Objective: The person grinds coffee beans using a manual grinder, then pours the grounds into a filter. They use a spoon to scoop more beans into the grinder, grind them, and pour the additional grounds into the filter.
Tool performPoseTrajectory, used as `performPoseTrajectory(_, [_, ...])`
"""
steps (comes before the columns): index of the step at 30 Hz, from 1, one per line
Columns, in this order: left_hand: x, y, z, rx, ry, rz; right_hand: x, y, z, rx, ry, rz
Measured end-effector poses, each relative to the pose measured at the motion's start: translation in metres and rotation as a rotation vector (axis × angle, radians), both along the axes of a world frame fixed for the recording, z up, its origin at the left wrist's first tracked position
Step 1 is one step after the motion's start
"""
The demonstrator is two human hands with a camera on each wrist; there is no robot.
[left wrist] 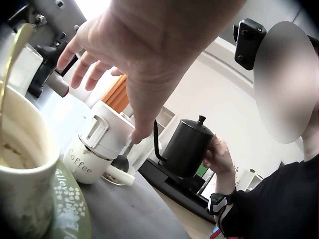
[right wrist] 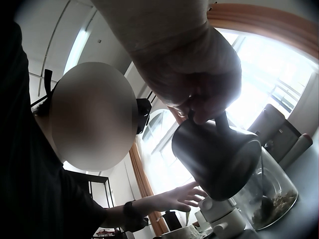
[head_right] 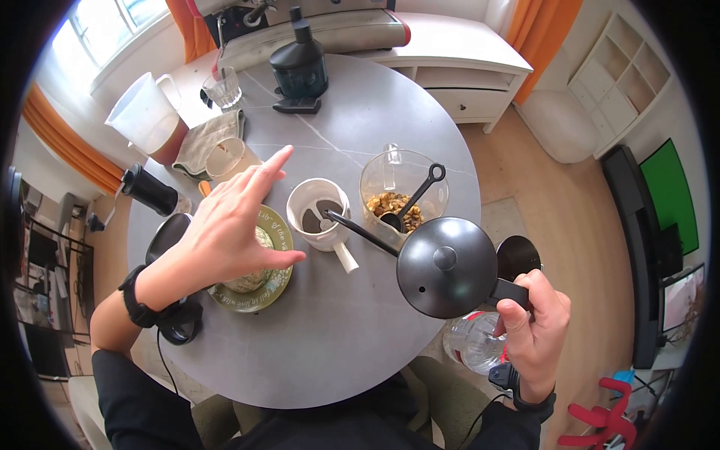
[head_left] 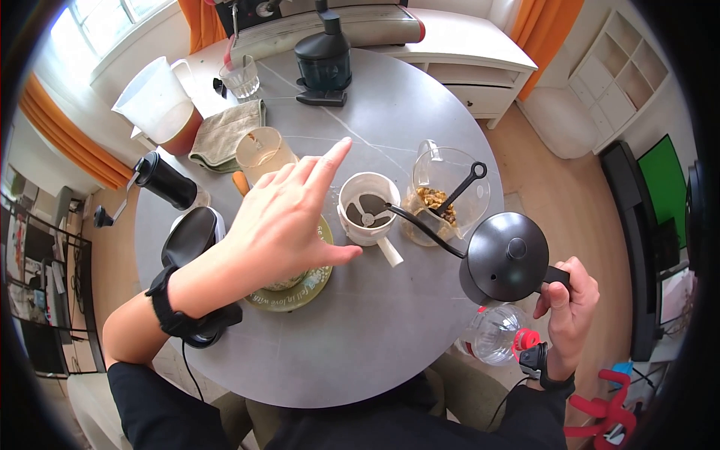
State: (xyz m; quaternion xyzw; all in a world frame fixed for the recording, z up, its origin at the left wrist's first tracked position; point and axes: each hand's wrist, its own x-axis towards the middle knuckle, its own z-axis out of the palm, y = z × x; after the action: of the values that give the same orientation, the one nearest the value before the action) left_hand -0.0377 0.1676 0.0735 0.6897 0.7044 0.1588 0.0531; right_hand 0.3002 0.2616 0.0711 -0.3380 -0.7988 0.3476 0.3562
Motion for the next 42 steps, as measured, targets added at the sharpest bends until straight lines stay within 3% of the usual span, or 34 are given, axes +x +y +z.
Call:
performPoseTrajectory(3, [-0.005, -0.011, 0.006, 0.084, 0.061, -0.021, -0.004, 0.0, 0.006, 0.014, -0.024, -0.016])
performPoseTrajectory(34, [-0.016, -0.026, 0.006, 0.033, 0.053, 0.0, -0.006, 0.001, 0.024, 0.198, -0.201, -0.06])
performPoseTrajectory(42, [-0.015, -0.027, 0.006, 0.036, 0.046, -0.001, -0.016, -0.008, 0.009, -0.011, 0.018, -0.057])
